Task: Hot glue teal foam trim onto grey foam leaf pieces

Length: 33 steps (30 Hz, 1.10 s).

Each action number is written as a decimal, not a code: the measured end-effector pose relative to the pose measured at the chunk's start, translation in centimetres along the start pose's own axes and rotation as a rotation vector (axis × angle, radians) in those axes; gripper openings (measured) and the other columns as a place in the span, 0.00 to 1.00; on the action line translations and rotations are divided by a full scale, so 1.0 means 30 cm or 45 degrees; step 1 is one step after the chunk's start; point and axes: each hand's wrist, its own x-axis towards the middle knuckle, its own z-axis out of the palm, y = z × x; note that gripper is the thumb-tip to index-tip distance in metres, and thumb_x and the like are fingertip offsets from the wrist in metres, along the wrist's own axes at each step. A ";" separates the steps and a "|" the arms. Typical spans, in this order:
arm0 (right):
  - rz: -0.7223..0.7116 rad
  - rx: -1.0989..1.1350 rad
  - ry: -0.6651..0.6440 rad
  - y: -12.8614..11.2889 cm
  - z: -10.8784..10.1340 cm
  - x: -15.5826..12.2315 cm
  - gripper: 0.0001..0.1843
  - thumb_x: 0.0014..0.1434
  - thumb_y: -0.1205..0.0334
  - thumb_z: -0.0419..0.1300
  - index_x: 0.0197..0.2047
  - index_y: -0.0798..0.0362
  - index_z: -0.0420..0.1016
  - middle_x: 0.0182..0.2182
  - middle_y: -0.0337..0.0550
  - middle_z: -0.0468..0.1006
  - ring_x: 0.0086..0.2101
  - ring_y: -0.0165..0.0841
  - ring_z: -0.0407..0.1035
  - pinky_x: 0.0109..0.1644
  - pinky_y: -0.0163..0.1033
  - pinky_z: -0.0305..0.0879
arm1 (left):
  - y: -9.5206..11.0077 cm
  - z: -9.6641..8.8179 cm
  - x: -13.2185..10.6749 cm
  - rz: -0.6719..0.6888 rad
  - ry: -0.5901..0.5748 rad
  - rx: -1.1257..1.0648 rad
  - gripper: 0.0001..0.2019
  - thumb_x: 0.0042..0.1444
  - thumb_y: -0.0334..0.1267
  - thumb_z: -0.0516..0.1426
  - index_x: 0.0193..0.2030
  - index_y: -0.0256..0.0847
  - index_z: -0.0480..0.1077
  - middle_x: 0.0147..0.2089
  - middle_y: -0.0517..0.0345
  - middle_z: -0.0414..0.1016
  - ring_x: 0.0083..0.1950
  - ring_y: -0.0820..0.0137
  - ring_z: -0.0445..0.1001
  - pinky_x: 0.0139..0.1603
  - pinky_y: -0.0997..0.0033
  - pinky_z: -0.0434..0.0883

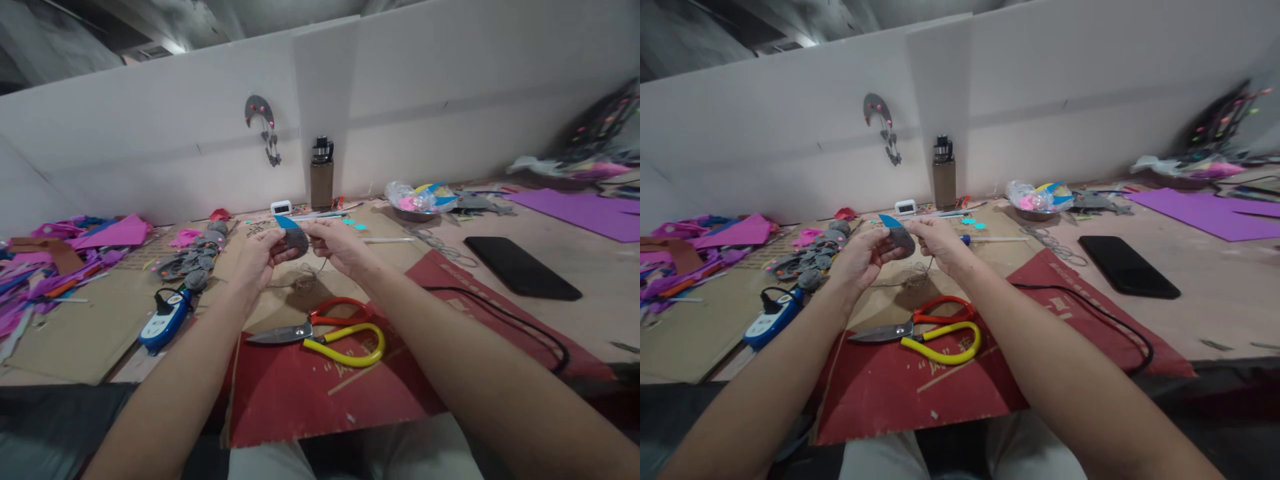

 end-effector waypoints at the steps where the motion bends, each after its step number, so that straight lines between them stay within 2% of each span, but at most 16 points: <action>1: 0.009 0.012 -0.009 0.000 -0.002 0.001 0.16 0.43 0.54 0.66 0.25 0.54 0.65 0.17 0.27 0.48 0.19 0.20 0.37 0.21 0.33 0.31 | 0.000 -0.001 0.000 0.001 -0.005 0.002 0.05 0.46 0.31 0.62 0.31 0.36 0.70 0.29 0.57 0.76 0.30 0.72 0.75 0.32 0.70 0.77; 14: 0.043 0.052 0.026 0.006 -0.006 0.001 0.17 0.42 0.54 0.68 0.25 0.54 0.65 0.18 0.27 0.48 0.19 0.19 0.37 0.22 0.33 0.30 | 0.000 -0.004 0.004 0.001 -0.018 0.045 0.06 0.46 0.32 0.61 0.32 0.36 0.71 0.35 0.54 0.78 0.35 0.68 0.77 0.34 0.68 0.77; 21: 0.037 -0.003 0.049 0.006 0.001 -0.001 0.18 0.41 0.54 0.68 0.24 0.54 0.64 0.17 0.27 0.49 0.18 0.19 0.39 0.21 0.32 0.32 | -0.004 -0.008 0.006 0.013 -0.028 0.065 0.09 0.45 0.34 0.62 0.35 0.35 0.73 0.37 0.52 0.79 0.36 0.68 0.78 0.36 0.67 0.77; 27: 0.016 -0.057 0.070 0.007 0.010 -0.001 0.15 0.42 0.55 0.66 0.23 0.54 0.64 0.16 0.27 0.52 0.17 0.19 0.42 0.21 0.32 0.35 | -0.012 -0.010 0.006 0.025 -0.030 0.038 0.07 0.44 0.34 0.62 0.31 0.35 0.72 0.32 0.55 0.78 0.33 0.70 0.77 0.34 0.70 0.77; 30: 0.037 -0.063 0.093 0.014 0.014 0.002 0.16 0.42 0.55 0.65 0.23 0.53 0.62 0.15 0.26 0.52 0.17 0.19 0.42 0.20 0.32 0.35 | -0.017 -0.016 0.009 -0.009 -0.074 0.014 0.08 0.45 0.36 0.62 0.33 0.36 0.72 0.32 0.56 0.77 0.31 0.71 0.76 0.33 0.70 0.77; 33: 0.038 -0.075 0.109 0.025 0.014 0.007 0.16 0.42 0.54 0.65 0.22 0.53 0.61 0.15 0.26 0.51 0.16 0.19 0.41 0.19 0.32 0.36 | -0.019 -0.015 0.009 -0.035 -0.057 -0.011 0.08 0.46 0.35 0.62 0.32 0.36 0.71 0.30 0.57 0.76 0.30 0.72 0.76 0.31 0.69 0.76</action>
